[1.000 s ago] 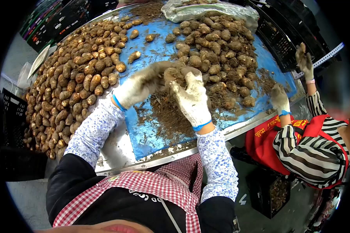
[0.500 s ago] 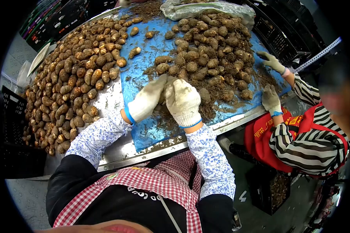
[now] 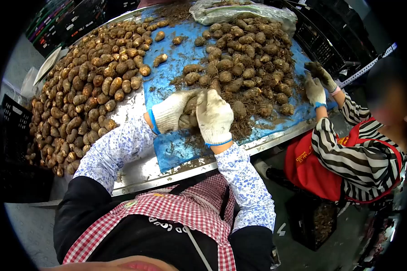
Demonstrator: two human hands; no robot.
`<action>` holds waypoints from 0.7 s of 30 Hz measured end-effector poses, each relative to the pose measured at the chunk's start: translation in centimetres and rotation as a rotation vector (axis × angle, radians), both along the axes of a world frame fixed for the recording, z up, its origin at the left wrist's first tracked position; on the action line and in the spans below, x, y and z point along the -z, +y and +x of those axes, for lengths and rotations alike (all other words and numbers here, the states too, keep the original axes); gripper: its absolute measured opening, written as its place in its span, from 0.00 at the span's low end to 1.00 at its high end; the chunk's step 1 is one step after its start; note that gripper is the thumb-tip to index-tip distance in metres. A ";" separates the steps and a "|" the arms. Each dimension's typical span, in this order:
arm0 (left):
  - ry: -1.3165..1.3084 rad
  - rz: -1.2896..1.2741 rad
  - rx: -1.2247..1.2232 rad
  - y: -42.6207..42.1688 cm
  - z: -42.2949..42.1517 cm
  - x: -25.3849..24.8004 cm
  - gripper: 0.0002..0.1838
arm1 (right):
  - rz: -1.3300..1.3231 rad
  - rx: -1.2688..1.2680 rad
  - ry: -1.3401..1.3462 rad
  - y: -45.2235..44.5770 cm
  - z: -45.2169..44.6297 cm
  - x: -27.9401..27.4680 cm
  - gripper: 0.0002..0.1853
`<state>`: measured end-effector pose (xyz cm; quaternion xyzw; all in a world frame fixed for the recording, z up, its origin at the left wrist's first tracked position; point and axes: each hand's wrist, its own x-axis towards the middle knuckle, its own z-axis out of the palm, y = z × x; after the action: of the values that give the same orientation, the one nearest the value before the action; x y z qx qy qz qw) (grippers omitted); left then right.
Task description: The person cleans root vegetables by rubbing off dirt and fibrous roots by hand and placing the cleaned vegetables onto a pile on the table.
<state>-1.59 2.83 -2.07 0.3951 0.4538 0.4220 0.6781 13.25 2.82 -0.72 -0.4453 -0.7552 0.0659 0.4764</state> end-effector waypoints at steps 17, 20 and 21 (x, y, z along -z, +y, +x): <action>0.166 0.483 -0.108 -4.0 0.3 -2.9 0.16 | -0.452 -0.391 0.153 -2.6 2.1 -2.2 0.12; 0.163 0.632 -0.152 -4.1 0.6 -1.4 0.23 | -1.089 -0.648 0.583 -2.5 3.5 -3.1 0.10; 0.159 0.624 -0.169 -4.2 0.7 -1.0 0.27 | -1.253 -0.719 0.688 -2.5 3.8 -3.2 0.09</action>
<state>-0.89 -1.38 -1.06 0.5764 0.3854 0.5632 0.4495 17.01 0.34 2.46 -0.3142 -0.4857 0.7612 0.2932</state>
